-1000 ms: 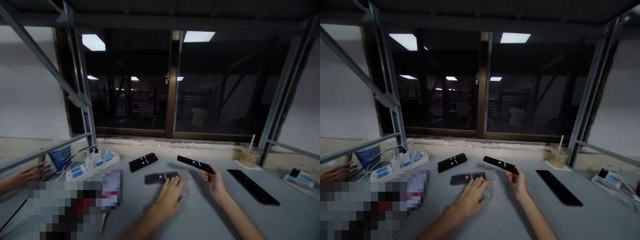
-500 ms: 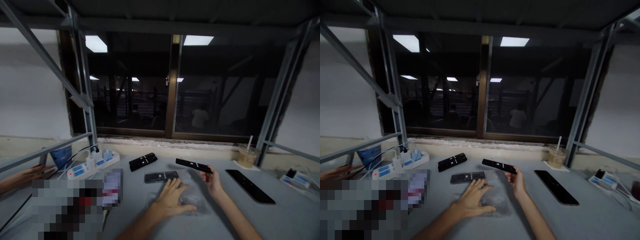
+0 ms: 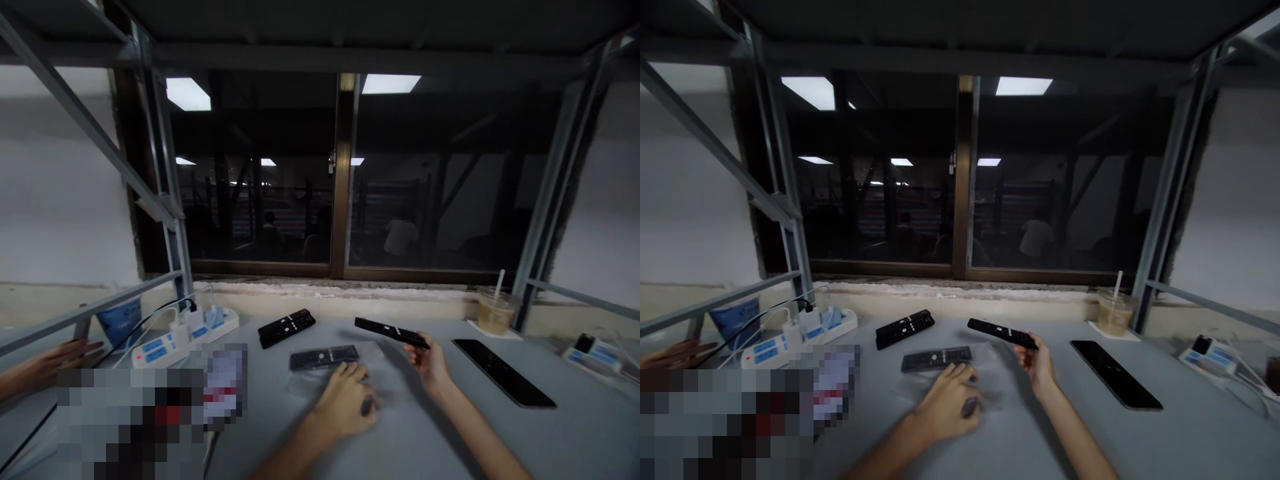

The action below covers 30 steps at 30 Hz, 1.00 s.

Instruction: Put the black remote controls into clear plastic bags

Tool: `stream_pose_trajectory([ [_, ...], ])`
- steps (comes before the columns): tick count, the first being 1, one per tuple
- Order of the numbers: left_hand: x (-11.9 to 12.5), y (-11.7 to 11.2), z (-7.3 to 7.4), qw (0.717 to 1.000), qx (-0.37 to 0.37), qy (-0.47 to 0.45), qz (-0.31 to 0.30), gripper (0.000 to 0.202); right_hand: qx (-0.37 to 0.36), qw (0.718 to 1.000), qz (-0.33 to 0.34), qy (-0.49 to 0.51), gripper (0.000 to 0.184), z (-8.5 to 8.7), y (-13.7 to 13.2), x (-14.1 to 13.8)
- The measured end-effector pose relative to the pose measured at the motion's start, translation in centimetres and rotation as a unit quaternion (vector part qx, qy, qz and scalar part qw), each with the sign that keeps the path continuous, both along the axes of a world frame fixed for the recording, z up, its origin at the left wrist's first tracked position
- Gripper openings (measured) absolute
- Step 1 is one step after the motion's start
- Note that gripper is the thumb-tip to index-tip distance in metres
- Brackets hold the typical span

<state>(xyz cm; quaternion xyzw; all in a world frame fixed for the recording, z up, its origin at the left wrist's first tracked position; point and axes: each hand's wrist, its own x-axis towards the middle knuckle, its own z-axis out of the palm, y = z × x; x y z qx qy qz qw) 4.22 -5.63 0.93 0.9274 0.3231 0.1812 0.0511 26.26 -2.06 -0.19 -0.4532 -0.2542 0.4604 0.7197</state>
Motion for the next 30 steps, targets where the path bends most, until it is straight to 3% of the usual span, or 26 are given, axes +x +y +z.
stream_pose_trajectory([
  [6,-0.3,0.9,1.6,0.986,0.027,-0.023,0.162,0.025,-0.050,0.998,-0.012,0.020,0.025,0.8,-0.3,-0.2],
  [10,-1.3,1.6,2.4,0.956,0.089,-0.029,0.279,0.029,-0.055,0.998,-0.007,0.032,0.019,0.9,-0.4,-0.4],
  [13,-2.3,2.2,2.7,0.931,0.146,-0.038,0.332,0.033,-0.065,0.997,0.012,0.039,0.019,1.3,-0.6,-0.6],
  [17,-3.4,3.1,2.5,0.929,0.166,-0.044,0.329,0.036,-0.064,0.996,0.061,0.016,0.018,1.9,-1.1,-1.2],
  [22,-3.4,3.8,1.3,0.953,0.097,-0.015,0.286,0.026,-0.082,0.990,0.111,-0.028,0.017,2.2,-1.7,-2.2],
  [30,-2.8,3.6,-0.1,0.973,0.038,0.004,0.227,0.013,0.002,0.991,0.100,-0.083,0.046,1.3,-1.3,-2.2],
])
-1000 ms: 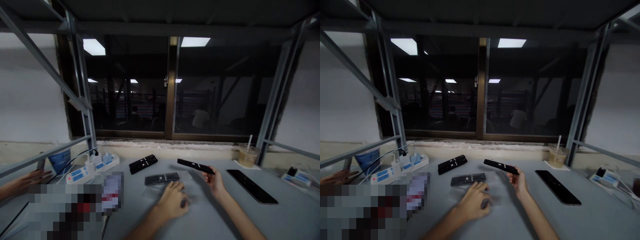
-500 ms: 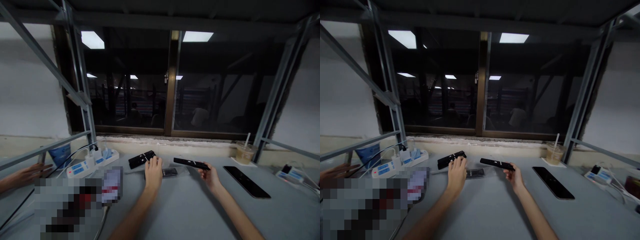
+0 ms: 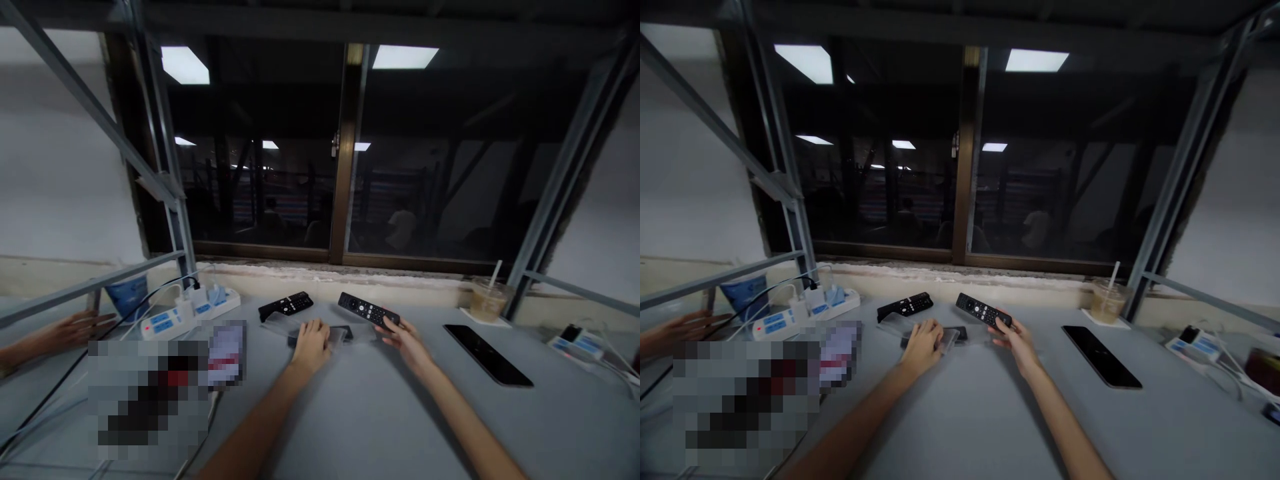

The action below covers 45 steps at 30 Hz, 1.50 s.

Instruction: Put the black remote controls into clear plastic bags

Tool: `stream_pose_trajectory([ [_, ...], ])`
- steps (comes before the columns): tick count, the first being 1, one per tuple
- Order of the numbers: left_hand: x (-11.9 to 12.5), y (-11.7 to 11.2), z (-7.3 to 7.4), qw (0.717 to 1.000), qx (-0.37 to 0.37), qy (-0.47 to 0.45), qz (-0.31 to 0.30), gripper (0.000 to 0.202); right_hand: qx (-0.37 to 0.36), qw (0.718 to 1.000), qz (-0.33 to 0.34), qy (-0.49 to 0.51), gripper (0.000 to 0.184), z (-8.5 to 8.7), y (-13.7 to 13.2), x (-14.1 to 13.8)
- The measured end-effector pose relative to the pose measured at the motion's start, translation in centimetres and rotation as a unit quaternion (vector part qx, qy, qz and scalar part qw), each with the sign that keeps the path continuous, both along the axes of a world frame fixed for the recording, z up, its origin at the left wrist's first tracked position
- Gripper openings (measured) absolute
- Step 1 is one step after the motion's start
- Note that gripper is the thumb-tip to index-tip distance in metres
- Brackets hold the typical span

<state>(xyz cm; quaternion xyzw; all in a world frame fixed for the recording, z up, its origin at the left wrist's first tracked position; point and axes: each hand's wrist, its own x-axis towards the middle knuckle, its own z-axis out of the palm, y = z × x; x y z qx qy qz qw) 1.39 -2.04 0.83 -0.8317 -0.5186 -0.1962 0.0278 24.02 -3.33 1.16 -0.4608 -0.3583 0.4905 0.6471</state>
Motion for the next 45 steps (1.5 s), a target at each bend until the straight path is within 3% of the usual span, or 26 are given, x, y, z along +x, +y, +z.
stream_pose_trajectory([
  [6,0.6,0.1,-0.3,1.000,0.008,-0.019,0.014,0.024,0.051,0.998,-0.010,-0.026,0.054,-0.4,0.2,0.4],
  [10,-0.3,1.2,0.2,1.000,0.012,-0.029,0.005,0.028,0.062,0.996,-0.029,-0.057,0.052,-0.9,0.4,0.3],
  [16,-2.5,2.9,0.6,0.994,0.039,-0.096,0.023,0.023,0.105,0.967,-0.100,-0.209,0.047,-2.4,1.0,-0.4],
  [19,-2.5,3.2,0.0,0.992,0.042,-0.118,0.014,0.020,0.161,0.909,-0.119,-0.365,0.037,-3.0,1.0,-0.2],
  [23,-2.0,3.3,-0.6,0.991,0.049,-0.123,-0.003,0.014,0.245,0.772,-0.102,-0.577,0.042,-3.1,0.8,0.4],
  [26,-1.8,3.5,-1.0,0.991,0.051,-0.124,-0.003,0.012,0.282,0.677,-0.102,-0.672,0.053,-2.6,0.7,0.3],
  [29,-1.8,4.0,-1.4,0.991,0.050,-0.123,-0.005,0.012,0.312,0.629,-0.095,-0.706,0.059,-1.8,1.0,-0.6],
  [31,-1.9,4.4,-1.6,0.991,0.053,-0.124,-0.007,0.015,0.331,0.632,-0.088,-0.696,0.062,-1.2,1.3,-1.4],
  [33,-2.0,4.8,-1.7,0.990,0.059,-0.126,-0.007,0.020,0.338,0.662,-0.085,-0.664,0.064,-0.7,1.8,-2.4],
  [38,-1.9,5.3,-2.1,0.987,0.076,-0.139,-0.020,0.028,0.303,0.806,-0.082,-0.501,0.056,-0.2,2.8,-3.9],
  [40,-1.9,5.3,-2.3,0.985,0.092,-0.146,-0.023,0.029,0.285,0.844,-0.079,-0.448,0.051,-0.1,2.8,-3.7],
  [42,-1.9,5.3,-2.4,0.983,0.102,-0.148,-0.021,0.026,0.293,0.843,-0.082,-0.443,0.049,0.1,2.5,-3.1],
  [45,-1.8,5.2,-2.2,0.985,0.101,-0.141,-0.017,0.021,0.342,0.792,-0.089,-0.499,0.053,0.5,1.7,-1.9],
])
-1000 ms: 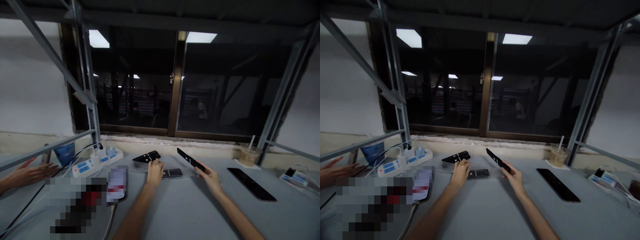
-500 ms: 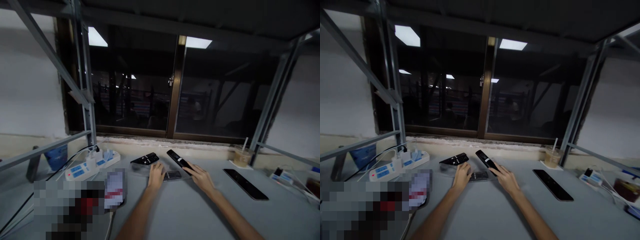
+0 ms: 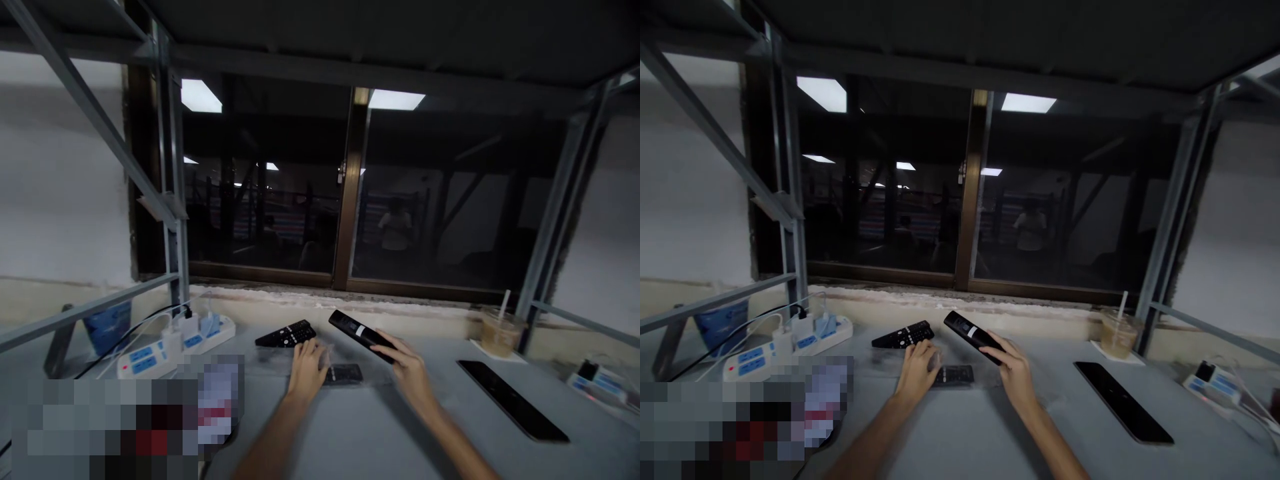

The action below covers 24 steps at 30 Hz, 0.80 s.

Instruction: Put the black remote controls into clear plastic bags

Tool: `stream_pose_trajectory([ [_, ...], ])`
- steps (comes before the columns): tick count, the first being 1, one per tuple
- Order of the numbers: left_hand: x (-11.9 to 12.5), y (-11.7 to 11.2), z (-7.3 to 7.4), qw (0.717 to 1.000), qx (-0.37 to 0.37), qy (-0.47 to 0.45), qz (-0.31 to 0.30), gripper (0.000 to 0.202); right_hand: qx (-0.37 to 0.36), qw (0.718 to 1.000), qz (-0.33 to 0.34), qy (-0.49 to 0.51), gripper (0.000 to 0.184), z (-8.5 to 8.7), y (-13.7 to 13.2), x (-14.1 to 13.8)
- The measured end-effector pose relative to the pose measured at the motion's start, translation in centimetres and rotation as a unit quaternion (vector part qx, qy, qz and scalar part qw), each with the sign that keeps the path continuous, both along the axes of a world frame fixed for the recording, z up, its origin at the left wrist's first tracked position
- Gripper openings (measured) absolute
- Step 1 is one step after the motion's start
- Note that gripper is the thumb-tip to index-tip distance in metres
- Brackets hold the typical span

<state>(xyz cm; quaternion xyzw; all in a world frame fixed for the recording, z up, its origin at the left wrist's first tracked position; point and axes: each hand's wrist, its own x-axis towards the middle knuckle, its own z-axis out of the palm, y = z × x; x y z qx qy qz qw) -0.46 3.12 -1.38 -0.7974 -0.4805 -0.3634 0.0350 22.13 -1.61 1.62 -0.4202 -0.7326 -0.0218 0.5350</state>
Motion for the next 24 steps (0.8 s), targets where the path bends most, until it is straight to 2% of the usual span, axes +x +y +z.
stream_pose_trajectory([
  [4,0.0,-0.1,0.3,1.000,-0.016,0.018,-0.001,0.025,0.031,0.998,-0.003,-0.059,0.060,0.4,-0.8,0.7],
  [7,0.0,-0.1,0.3,1.000,-0.016,0.020,-0.007,0.027,0.033,0.998,-0.009,-0.046,0.059,0.4,-0.9,0.4],
  [12,0.2,-0.3,0.7,0.999,-0.037,0.022,-0.009,0.022,0.034,0.999,0.005,0.041,0.051,0.1,-1.3,-0.6],
  [15,0.3,-0.5,1.0,0.999,-0.045,0.015,-0.014,0.020,-0.027,0.987,0.022,0.157,0.033,0.2,-1.7,-1.6],
  [17,0.3,-0.6,1.0,0.999,-0.050,0.009,-0.017,0.018,-0.097,0.953,0.033,0.284,0.023,0.3,-1.7,-2.4],
  [20,0.4,-0.8,1.0,0.999,-0.050,0.006,-0.013,0.016,-0.194,0.869,0.044,0.453,0.037,0.5,-1.5,-3.1],
  [24,0.5,-0.9,0.9,0.999,-0.044,0.003,-0.019,0.011,-0.277,0.782,0.060,0.555,0.026,0.4,-0.9,-2.5],
])
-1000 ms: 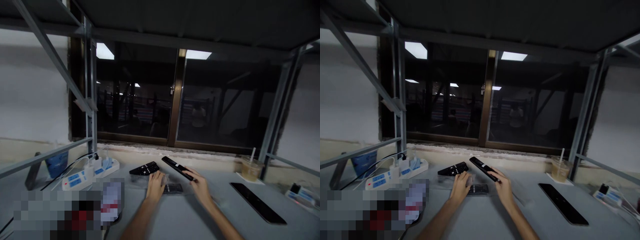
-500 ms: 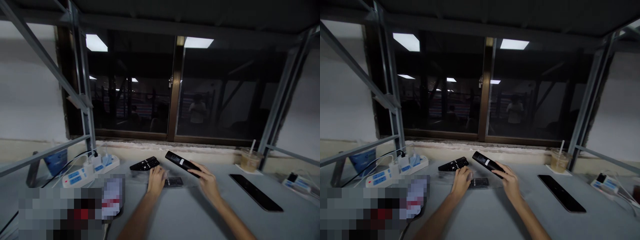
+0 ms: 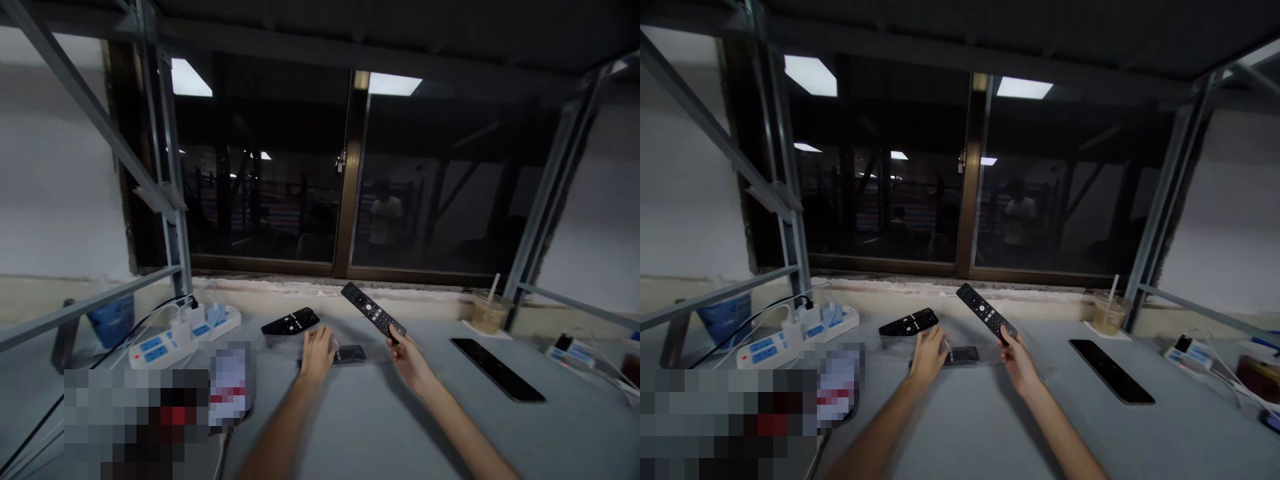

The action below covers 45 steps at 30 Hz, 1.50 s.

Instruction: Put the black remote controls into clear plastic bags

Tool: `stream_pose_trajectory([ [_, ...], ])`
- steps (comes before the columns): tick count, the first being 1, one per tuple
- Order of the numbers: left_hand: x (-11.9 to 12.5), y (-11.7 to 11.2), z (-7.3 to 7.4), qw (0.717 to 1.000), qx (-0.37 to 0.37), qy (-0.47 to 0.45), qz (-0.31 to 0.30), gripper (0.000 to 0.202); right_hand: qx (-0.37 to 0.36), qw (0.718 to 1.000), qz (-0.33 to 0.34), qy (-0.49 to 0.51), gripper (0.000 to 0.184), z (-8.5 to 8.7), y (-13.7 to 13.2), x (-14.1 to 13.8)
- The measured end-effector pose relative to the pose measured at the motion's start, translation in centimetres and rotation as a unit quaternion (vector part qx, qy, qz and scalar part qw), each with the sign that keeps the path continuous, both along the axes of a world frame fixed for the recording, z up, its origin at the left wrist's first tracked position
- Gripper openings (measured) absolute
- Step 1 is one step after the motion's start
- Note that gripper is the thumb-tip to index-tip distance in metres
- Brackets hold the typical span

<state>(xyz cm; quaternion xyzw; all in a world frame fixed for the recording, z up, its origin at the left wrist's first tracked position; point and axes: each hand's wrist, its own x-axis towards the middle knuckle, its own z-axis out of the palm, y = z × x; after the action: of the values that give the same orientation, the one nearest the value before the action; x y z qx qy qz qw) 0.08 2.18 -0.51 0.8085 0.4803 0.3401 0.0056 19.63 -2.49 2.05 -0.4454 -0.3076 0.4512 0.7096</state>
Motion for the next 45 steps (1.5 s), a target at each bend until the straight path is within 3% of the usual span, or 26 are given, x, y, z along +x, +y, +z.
stream_pose_trajectory([
  [5,0.0,0.0,-0.3,1.000,0.000,-0.015,-0.004,0.019,-0.028,0.996,0.030,0.080,0.020,-0.6,0.4,1.3],
  [11,-0.2,-0.3,0.0,1.000,-0.013,-0.001,-0.008,0.023,-0.014,0.999,0.030,0.001,0.023,-0.6,0.2,1.0],
  [20,-0.3,-0.2,-0.2,1.000,-0.017,0.015,0.012,0.014,-0.037,0.997,0.060,0.027,0.014,-0.5,0.0,0.9],
  [32,-0.5,-0.4,-0.4,1.000,-0.001,0.001,0.006,0.011,-0.036,0.997,0.066,0.015,0.040,0.1,-0.6,0.4],
  [45,-0.4,-0.2,-0.5,1.000,0.014,0.009,0.026,0.011,-0.031,0.998,0.054,0.001,0.045,-0.1,-0.5,0.5],
])
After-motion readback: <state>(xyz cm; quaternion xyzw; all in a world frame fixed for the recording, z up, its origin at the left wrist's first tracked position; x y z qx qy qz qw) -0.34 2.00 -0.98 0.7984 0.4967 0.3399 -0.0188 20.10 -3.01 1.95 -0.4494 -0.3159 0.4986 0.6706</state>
